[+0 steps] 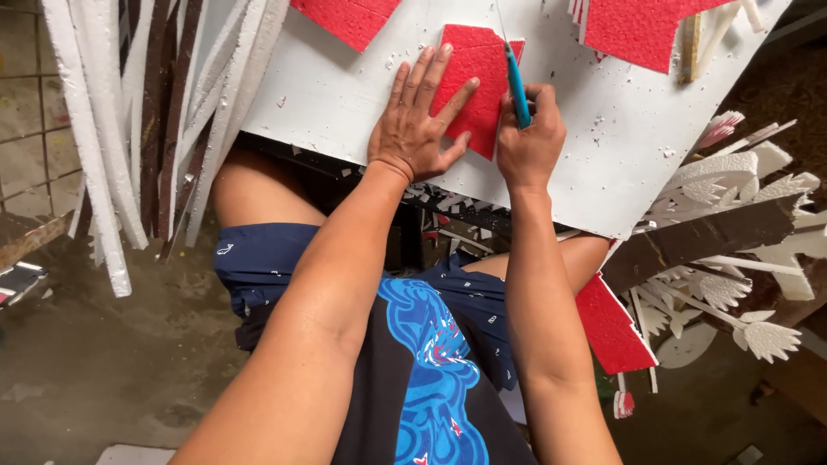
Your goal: Cutting and trimming small rectangular pieces of red foam using a utility knife on a white surface.
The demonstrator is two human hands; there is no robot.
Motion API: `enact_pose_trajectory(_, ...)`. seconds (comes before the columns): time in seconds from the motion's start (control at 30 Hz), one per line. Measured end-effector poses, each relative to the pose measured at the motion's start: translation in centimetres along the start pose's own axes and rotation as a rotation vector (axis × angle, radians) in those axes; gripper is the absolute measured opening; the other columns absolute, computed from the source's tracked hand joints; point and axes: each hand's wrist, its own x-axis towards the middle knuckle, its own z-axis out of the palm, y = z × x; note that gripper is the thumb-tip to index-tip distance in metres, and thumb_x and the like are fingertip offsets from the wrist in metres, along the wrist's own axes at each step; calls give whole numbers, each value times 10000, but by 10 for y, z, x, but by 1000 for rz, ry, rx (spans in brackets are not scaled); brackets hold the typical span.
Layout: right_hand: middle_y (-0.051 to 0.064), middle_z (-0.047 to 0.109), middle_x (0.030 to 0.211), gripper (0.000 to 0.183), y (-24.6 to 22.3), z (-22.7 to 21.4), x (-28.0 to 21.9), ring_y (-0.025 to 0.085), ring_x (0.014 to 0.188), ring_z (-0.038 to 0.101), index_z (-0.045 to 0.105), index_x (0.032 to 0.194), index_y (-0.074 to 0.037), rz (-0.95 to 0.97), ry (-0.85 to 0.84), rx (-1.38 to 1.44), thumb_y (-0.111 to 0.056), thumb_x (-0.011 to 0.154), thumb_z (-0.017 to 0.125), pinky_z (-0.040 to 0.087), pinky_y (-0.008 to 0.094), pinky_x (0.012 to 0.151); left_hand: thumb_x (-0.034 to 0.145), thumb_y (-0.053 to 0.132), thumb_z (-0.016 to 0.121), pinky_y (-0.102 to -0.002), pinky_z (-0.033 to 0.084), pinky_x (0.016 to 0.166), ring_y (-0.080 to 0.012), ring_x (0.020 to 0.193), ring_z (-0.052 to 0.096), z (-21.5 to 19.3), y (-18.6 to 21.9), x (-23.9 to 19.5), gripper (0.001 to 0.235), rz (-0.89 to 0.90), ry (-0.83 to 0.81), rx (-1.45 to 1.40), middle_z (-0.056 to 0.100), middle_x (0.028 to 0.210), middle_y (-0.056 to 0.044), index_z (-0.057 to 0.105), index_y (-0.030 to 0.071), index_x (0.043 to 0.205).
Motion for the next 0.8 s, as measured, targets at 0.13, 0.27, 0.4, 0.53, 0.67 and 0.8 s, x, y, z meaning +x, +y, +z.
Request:
enact_pose_trajectory(0.13, 28, 624, 773, 121, 5, -2, -1, 192, 613, 547, 558, 961, -121, 26, -16, 56, -132, 997, 673, 485, 365, 620, 1064, 508, 565, -581, 97, 1260, -421, 1564, 156, 1, 0, -2, 730, 19, 22, -44, 113, 1661, -244, 233, 250, 1661)
enact_pose_trajectory(0.27, -10, 595, 745, 139, 17, -9, -1, 146, 617, 515, 578, 954, -134, 94, -23, 106, -140, 987, 713, 459, 328, 609, 999, 473, 603, -586, 108, 1258, -423, 1555, 176, 8, -3, -2, 759, 35, 110, -71, 125, 1656, -236, 320, 225, 1658)
enact_pose_trajectory(0.4, 11, 526, 700, 147, 28, -27, -13, 182, 623, 474, 553, 912, -139, 141, 4, 2, -133, 973, 686, 414, 367, 597, 974, 477, 643, -592, 122, 1276, -408, 1556, 140, 13, -4, -3, 793, 23, 126, -79, 91, 1649, -235, 318, 247, 1660)
enact_pose_trajectory(0.53, 21, 675, 901, 98, 10, -62, -58, 165, 763, 569, 599, 968, -135, 196, 12, 31, -159, 1010, 684, 463, 327, 710, 1041, 573, 581, -599, 151, 1252, -408, 1530, 227, 20, -8, -1, 752, 3, 151, 30, 220, 1613, -273, 231, 274, 1637)
enact_pose_trajectory(0.67, 41, 696, 874, 89, -1, -81, -128, 154, 656, 602, 573, 965, -121, 368, -202, 210, -95, 975, 657, 513, 308, 643, 1055, 678, 595, -590, 211, 1247, -391, 1470, 335, 22, -7, -4, 764, 8, 275, 35, 339, 1508, -241, 257, 293, 1622)
enact_pose_trajectory(0.8, 42, 758, 777, 212, -9, -80, -149, 112, 508, 608, 525, 950, -128, 554, -420, 372, -127, 949, 737, 518, 251, 522, 1083, 695, 517, -584, 167, 1238, -385, 1495, 296, 22, -7, -3, 744, 27, 212, 70, 314, 1576, -234, 219, 296, 1636)
